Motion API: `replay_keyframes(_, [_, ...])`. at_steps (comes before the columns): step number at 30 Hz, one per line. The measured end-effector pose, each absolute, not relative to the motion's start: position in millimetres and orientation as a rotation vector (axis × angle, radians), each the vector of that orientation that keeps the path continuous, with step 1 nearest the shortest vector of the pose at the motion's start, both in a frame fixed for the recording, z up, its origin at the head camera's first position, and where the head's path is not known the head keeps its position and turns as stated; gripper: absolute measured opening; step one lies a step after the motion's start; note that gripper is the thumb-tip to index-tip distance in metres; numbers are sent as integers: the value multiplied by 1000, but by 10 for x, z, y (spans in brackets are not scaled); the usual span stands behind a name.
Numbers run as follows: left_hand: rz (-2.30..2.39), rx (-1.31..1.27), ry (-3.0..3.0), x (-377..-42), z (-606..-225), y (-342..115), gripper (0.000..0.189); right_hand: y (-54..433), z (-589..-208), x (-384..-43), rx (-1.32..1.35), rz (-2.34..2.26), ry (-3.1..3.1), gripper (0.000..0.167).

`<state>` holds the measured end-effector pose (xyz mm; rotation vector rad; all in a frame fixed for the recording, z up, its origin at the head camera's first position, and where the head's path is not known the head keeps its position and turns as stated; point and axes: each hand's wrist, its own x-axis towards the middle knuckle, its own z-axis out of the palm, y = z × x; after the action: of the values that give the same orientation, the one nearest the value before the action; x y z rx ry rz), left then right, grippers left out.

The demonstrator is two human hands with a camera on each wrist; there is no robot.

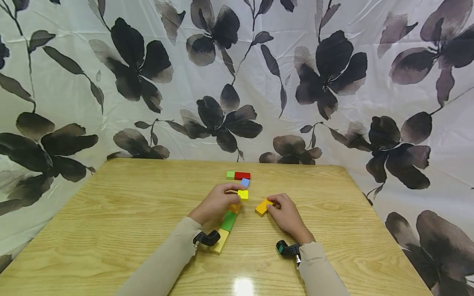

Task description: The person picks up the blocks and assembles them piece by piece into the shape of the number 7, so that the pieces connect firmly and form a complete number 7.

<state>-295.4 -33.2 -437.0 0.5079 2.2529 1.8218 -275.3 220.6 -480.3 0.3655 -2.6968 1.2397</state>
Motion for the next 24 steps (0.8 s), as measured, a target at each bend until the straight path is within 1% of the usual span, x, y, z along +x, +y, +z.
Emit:
replay_keyframes(8, [1862,525,2204,-2974,-4370,-388,39,2208,-4815,-2757,374,1239,-2669,26])
replay_keyframes(16, [2003,381,2104,-3009,-4360,-421,42,2206,-4808,-2752,380,1250,-2664,26])
replay_keyframes(24, [2006,368,2143,-3038,-4371,-470,42,2209,-4812,-2749,383,1237,-2664,26])
